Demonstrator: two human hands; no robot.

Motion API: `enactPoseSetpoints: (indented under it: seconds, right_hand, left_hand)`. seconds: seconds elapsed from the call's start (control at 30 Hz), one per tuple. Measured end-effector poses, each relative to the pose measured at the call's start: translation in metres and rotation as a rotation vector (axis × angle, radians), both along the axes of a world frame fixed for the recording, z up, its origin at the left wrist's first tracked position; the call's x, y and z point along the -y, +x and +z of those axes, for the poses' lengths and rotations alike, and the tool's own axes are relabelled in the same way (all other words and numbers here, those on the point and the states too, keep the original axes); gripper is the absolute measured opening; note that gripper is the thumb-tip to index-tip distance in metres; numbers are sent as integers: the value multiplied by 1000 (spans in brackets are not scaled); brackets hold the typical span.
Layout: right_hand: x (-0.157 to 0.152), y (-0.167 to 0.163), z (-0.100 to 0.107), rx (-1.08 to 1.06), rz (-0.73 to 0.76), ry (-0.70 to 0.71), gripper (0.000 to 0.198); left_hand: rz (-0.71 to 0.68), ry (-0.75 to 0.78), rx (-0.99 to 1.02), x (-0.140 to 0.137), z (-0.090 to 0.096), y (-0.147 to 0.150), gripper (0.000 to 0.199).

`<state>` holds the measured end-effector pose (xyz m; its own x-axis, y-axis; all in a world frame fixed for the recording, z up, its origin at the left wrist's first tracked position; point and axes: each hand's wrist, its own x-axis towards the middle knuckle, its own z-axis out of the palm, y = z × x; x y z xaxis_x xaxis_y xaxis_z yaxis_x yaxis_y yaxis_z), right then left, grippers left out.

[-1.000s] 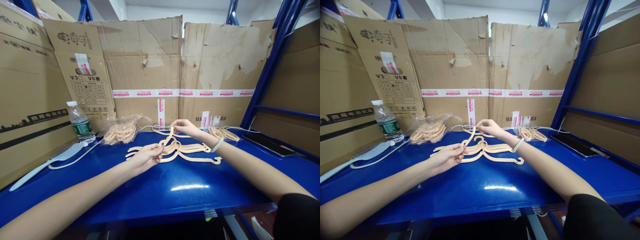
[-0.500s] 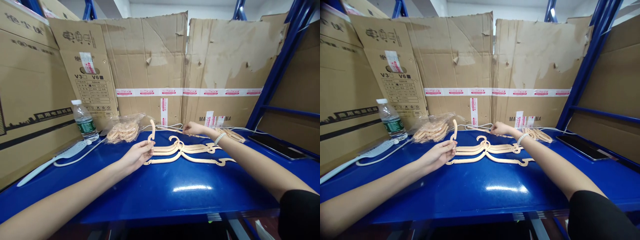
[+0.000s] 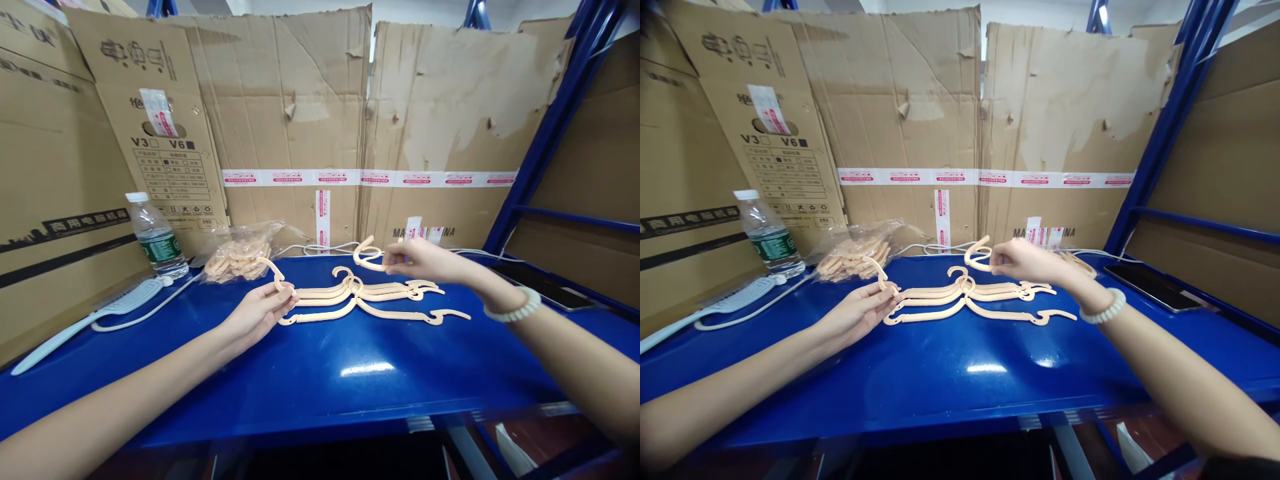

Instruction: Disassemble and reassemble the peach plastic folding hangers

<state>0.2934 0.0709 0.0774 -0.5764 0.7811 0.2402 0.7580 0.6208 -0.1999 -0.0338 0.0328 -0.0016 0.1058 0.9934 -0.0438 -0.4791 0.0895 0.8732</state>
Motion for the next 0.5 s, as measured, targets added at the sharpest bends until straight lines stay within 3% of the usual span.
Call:
enactPoseSetpoints:
  seconds: [0.13, 0.27, 0.5]
  right_hand:
    - [12, -9, -18, 32, 16, 244, 8]
    - [8, -17, -32, 60, 67, 414, 20]
    - [5, -16, -52, -22, 124, 511, 21]
  left_hand:
    - [6, 25, 1, 1, -2, -2, 15]
    - [11, 67, -3, 2, -4, -3, 14]
    - [-25, 155, -29, 1, -6, -4, 22]
